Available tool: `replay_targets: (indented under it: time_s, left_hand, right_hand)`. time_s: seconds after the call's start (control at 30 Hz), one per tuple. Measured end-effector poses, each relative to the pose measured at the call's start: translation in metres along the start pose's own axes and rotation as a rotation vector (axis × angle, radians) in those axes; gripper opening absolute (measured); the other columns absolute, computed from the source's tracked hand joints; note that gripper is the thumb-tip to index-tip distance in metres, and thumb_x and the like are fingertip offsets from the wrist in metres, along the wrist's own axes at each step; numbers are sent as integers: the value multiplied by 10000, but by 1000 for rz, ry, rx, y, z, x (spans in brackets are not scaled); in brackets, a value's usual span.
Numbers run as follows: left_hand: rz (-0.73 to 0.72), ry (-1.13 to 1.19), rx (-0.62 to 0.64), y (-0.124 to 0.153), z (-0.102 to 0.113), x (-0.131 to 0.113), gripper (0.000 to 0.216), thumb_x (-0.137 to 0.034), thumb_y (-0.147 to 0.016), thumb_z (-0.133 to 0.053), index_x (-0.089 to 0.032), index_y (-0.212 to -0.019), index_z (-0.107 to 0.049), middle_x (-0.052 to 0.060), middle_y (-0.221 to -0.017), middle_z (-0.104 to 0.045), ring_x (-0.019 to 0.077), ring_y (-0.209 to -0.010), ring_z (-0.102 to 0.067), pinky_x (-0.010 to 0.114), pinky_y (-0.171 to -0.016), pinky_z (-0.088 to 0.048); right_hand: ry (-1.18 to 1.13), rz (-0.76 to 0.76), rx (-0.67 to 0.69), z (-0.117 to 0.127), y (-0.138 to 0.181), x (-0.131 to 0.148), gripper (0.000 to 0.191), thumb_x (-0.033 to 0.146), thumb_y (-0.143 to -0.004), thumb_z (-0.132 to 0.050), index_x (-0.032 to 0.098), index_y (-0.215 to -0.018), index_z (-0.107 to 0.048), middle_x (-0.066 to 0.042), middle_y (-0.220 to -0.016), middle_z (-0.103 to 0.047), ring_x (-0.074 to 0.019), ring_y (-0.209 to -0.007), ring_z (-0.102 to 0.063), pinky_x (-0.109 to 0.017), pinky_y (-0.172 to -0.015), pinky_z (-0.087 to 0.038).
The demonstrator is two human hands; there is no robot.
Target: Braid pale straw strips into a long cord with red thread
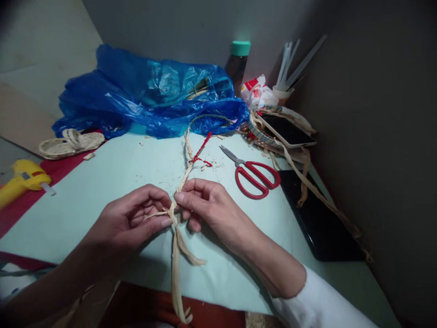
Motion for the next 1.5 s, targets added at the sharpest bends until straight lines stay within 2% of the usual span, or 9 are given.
replay_targets:
  time_s: [0.33, 0.57, 0.83, 0.97, 1.1, 1.2, 1.33, 1.43, 1.5]
  left_hand:
    - [-290, -269, -117, 5, -1, -14, 104, -192, -801, -606, -231, -735, -676, 6, -742, -668, 162, -699, -572, 258, -694, -434]
    - [-248, -276, 127, 1, -3, -10, 97, -139, -778, -571, -200, -705, -594, 18, -824, -641, 156, -774, -559, 251, -741, -427]
    - [-88, -129, 546, 5, 6, -12, 44, -166, -791, -588, -189, -760, -608, 39, -885, -640, 187, -859, -577, 269, -806, -441]
    - [-169, -130, 564, 9, 13, -12, 36, -197, -806, -616, -197, -803, -652, 69, -1097, -622, 226, -1063, -551, 299, -961, -397]
    - [-213, -104, 443, 16, 26, -12, 95, -190, -819, -600, -201, -745, -660, 63, -1265, -555, 240, -1158, -514, 301, -988, -383]
    - [-259, 23, 382, 25, 34, -14, 123, -169, -819, -591, -180, -704, -632, 69, -1162, -608, 218, -1031, -577, 290, -895, -440]
    - [-286, 202, 608, 44, 26, -16, 161, -192, -878, -529, -157, -731, -583, 68, -804, -645, 159, -710, -591, 248, -645, -487]
    - [-340, 98, 724, 56, 25, -6, 234, -268, -924, -492, -158, -738, -582, 59, -718, -639, 142, -649, -582, 236, -619, -481]
    - [-390, -32, 687, 56, 33, 13, 219, -305, -916, -522, -166, -777, -620, 60, -745, -663, 147, -667, -604, 236, -634, -490]
  right_hand:
    - [-53, -35, 18, 1, 1, 1, 257, 378, -805, -687, 152, -788, -567, 33, -590, -523, -50, -457, -405, -178, -425, -268]
    - [-70, 15, 7, 3, 1, 2, 192, 325, -831, -648, 152, -797, -572, 10, -658, -559, -53, -472, -402, -191, -442, -283]
    - [-106, 51, 52, -1, 4, 3, 119, 244, -873, -567, 147, -808, -586, 5, -652, -568, -50, -462, -391, -188, -447, -265]
    - [-118, 62, 69, -2, 5, 3, 111, 235, -884, -540, 156, -815, -575, 9, -631, -572, -58, -459, -404, -190, -446, -274]
    - [-88, 94, 55, -1, 4, 3, 114, 235, -880, -546, 143, -820, -577, -12, -682, -588, -57, -482, -408, -192, -456, -283]
    - [-73, 116, 50, 0, 4, 2, 126, 241, -879, -548, 141, -806, -571, -18, -707, -591, -56, -497, -417, -191, -471, -303]
    - [-42, 125, 55, 0, 3, 1, 127, 242, -870, -558, 147, -786, -557, -14, -697, -584, -59, -504, -425, -190, -479, -318]
    - [2, 129, 51, 1, 2, 0, 126, 242, -875, -551, 150, -789, -551, -13, -703, -579, -58, -508, -435, -190, -484, -323]
    - [27, 136, 47, 1, 2, 0, 134, 254, -876, -551, 151, -790, -548, -11, -701, -578, -57, -499, -438, -194, -480, -319]
Point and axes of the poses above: each hand's wrist, its own y-axis away from the middle knuckle, its own z-axis out of the back of the hand, x = y × z, the point moved 4 cm from there along -y, towards the middle knuckle
